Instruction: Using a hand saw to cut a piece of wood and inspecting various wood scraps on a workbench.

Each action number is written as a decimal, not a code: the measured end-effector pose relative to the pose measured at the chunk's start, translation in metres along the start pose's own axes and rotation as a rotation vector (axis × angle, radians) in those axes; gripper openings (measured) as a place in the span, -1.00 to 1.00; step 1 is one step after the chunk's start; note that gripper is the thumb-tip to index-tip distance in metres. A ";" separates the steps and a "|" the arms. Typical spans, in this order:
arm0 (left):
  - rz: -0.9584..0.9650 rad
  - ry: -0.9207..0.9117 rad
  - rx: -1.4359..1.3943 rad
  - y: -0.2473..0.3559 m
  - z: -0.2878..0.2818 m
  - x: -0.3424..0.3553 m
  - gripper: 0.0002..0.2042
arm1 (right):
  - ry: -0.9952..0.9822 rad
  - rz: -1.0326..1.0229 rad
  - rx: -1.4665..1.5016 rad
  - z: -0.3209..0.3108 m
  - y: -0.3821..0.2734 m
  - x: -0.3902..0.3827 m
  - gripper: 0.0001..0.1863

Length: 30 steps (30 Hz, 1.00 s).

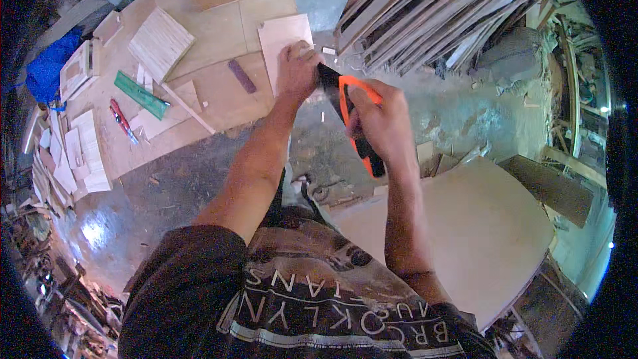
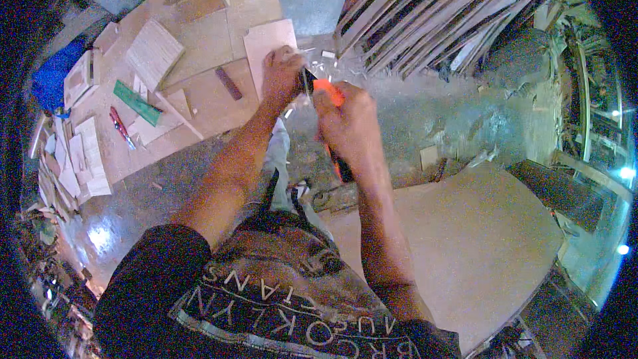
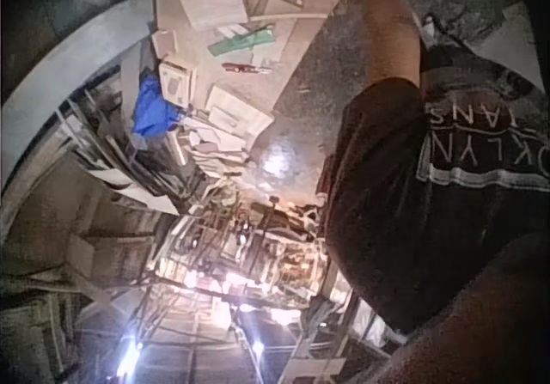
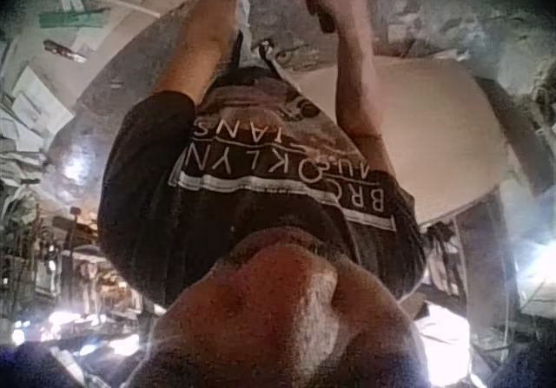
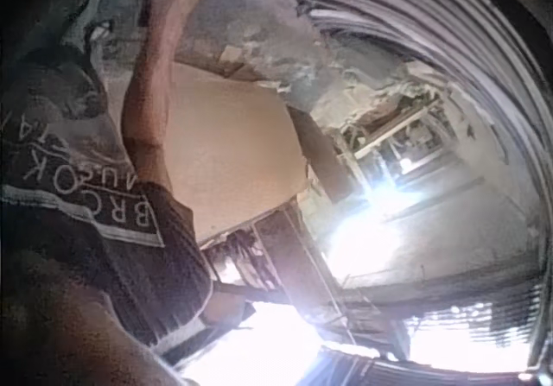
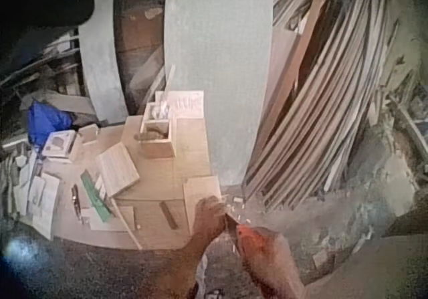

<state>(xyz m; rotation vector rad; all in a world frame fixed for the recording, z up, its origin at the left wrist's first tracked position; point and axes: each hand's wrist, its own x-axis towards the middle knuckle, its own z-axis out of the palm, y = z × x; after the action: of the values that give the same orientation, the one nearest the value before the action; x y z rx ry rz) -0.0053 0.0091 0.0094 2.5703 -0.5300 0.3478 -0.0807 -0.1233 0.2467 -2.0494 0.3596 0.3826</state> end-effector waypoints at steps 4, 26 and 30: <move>-0.030 0.037 -0.050 0.008 0.005 0.004 -0.74 | -0.008 0.045 0.025 -0.022 -0.015 -0.014 -0.72; 0.344 -0.460 0.090 -0.007 -0.021 -0.003 -0.59 | 0.336 0.136 -0.062 -0.048 0.146 -0.158 -0.63; 0.415 -0.682 0.151 0.000 -0.015 0.002 -0.58 | 0.319 0.353 0.089 -0.045 0.180 -0.216 -0.64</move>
<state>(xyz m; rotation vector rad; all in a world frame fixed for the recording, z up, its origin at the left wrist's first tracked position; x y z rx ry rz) -0.0060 0.0159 0.0231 2.6723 -1.3276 -0.3970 -0.3441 -0.2272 0.2165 -1.9583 0.9239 0.2436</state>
